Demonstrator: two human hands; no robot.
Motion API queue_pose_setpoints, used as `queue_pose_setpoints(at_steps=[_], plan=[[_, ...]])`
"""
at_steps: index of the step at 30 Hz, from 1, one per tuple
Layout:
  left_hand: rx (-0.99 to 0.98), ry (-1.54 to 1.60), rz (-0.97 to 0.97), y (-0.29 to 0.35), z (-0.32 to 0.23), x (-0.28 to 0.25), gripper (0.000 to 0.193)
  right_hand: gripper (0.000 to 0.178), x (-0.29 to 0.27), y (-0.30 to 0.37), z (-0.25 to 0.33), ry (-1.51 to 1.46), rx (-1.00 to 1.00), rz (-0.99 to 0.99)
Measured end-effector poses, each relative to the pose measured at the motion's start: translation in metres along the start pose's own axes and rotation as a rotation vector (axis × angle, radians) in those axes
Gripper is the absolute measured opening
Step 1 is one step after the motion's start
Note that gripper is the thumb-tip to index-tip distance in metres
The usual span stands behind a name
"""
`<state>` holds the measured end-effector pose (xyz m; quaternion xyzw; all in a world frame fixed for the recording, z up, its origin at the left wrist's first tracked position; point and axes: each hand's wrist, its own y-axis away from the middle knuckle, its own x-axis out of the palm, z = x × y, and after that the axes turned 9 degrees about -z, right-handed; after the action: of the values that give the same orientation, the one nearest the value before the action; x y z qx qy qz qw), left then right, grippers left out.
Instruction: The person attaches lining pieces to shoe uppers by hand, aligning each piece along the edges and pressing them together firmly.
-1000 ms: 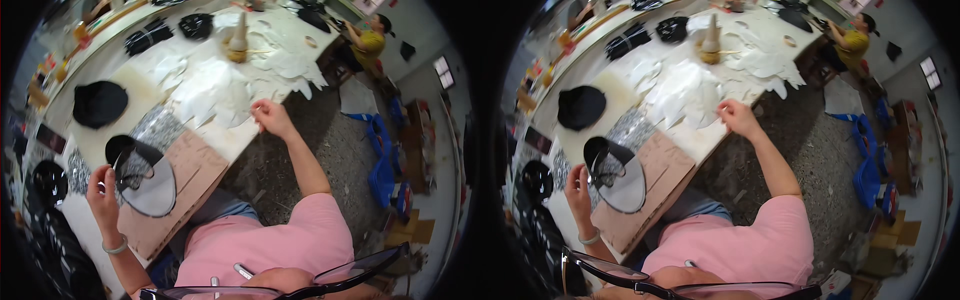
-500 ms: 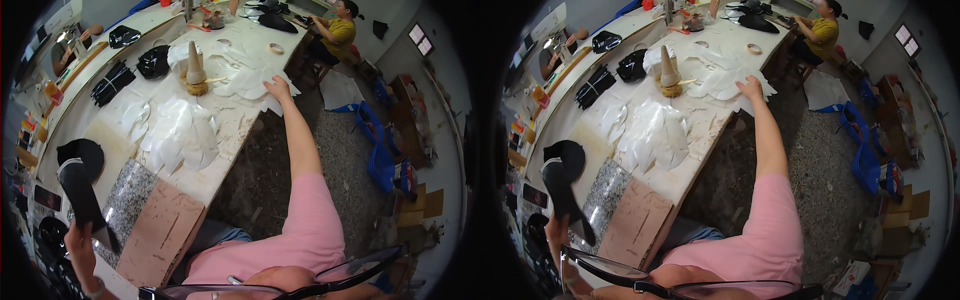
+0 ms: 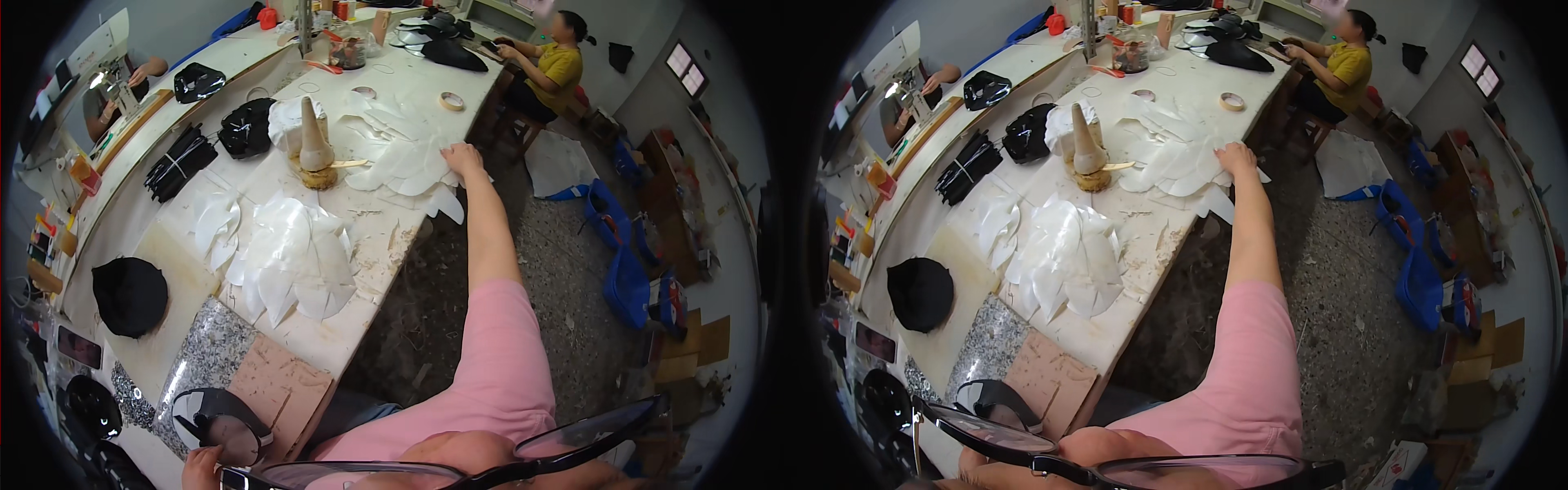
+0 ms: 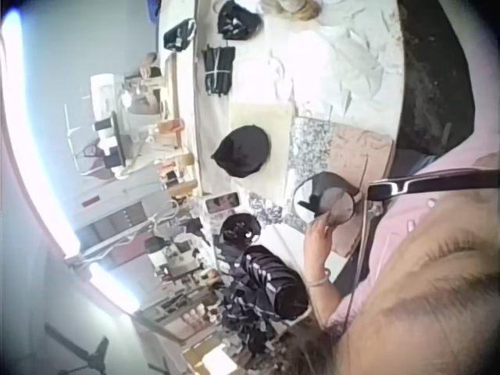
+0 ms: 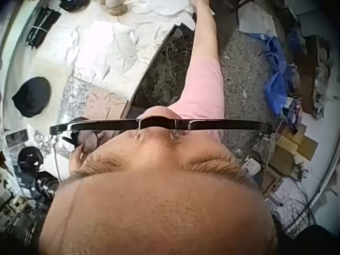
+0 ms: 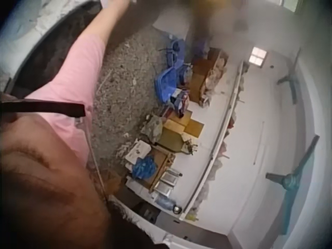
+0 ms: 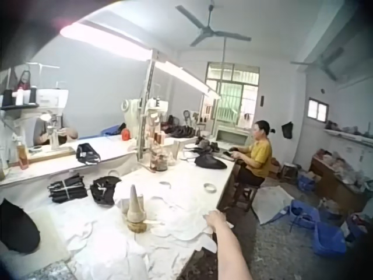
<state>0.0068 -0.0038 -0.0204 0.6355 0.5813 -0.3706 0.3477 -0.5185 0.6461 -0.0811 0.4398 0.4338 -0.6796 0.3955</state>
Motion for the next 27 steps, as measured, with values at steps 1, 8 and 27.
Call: queue_pose_setpoints(at_steps=[1, 8, 27], plan=[[0.084, -0.002, -0.023, 0.006, 0.005, 0.002, 0.027, 0.045, -0.002, -0.005, 0.003, -0.005, -0.011, 0.005], [-0.127, -0.028, -0.007, 0.007, -0.029, -0.009, 0.029, 0.032, -0.011, -0.028, 0.02, 0.307, -0.241, 0.163], [-0.175, 0.012, -0.147, -0.007, -0.089, -0.026, 0.04, 0.021, -0.055, 0.104, -0.12, -1.946, 0.35, -0.246]])
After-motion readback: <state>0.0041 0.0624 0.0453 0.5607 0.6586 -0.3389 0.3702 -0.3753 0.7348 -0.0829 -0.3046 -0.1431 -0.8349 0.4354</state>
